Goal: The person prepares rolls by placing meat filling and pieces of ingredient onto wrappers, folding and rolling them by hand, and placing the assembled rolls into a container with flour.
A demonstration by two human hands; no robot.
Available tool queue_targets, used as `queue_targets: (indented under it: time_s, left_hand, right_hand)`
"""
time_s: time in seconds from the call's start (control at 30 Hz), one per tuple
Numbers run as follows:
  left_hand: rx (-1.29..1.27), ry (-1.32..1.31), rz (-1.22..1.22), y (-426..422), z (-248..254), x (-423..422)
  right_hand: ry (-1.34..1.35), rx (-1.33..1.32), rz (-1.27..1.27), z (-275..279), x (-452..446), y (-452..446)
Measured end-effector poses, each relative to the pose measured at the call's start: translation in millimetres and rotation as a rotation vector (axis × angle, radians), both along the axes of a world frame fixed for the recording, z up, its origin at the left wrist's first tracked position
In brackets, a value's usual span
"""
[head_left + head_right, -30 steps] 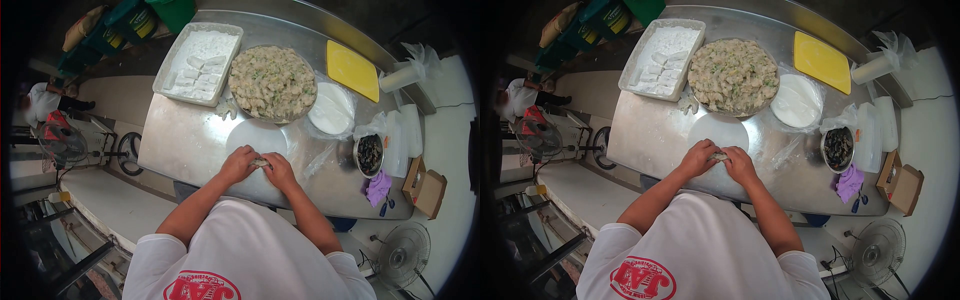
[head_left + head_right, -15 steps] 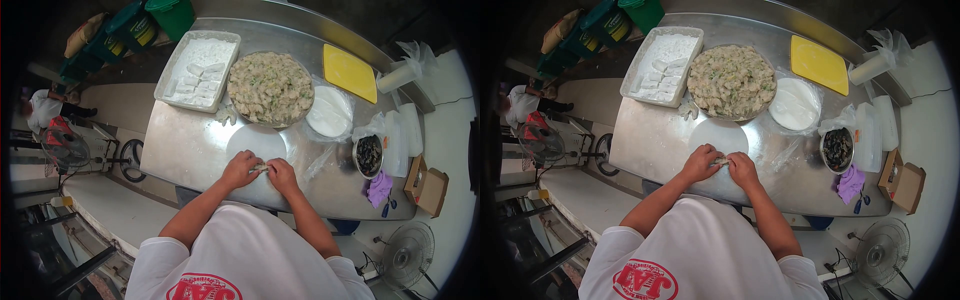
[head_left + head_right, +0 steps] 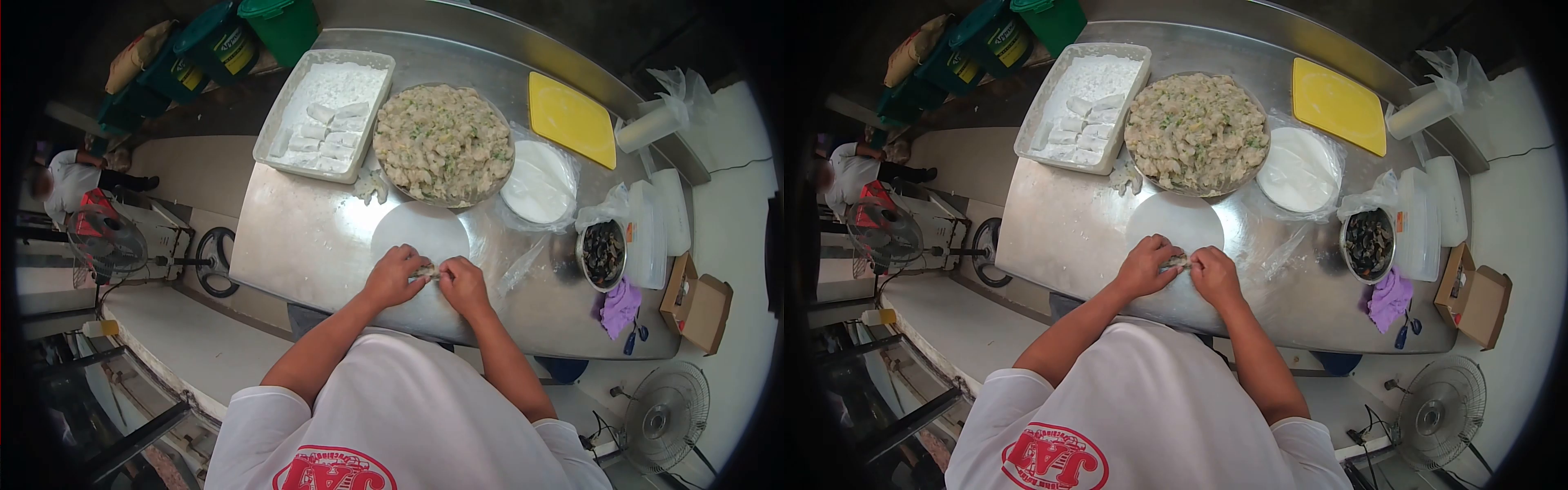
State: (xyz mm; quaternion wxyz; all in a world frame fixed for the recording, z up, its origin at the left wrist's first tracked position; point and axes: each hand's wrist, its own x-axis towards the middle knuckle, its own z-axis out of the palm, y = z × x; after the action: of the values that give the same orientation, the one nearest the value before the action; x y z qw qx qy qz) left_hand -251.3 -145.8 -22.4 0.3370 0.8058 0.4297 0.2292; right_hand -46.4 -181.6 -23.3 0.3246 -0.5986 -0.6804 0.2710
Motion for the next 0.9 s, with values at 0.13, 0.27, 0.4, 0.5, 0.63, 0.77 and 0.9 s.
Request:
queue_targets:
  time_s: [0.13, 0.27, 0.4, 0.5, 0.63, 0.77, 0.9]
  left_hand:
    - [-0.015, -0.009, -0.03, 0, 3, -4]
    - [-0.016, -0.092, 0.074, -2, 15, -14]
    - [-0.077, 0.183, 0.456, -4, 14, -46]
    - [-0.141, 0.292, 0.44, -4, 14, -57]
    - [-0.083, 0.194, 0.353, -5, -10, -50]
    - [-0.282, 0.017, 0.524, -4, 2, -35]
    - [-0.054, 0.236, 0.479, -2, -1, -35]
  right_hand:
    - [0.138, -0.082, -0.131, 40, 5, 12]
    - [0.021, -0.001, -0.152, 74, 11, 63]
    - [-0.197, 0.398, -0.098, 58, 19, 88]
    - [-0.363, 0.365, -0.044, 42, 45, 67]
    - [-0.277, 0.178, -0.002, 23, 45, 17]
    - [-0.032, 0.039, 0.121, 13, 3, -3]
    - [-0.129, 0.059, 0.215, 3, -17, 4]
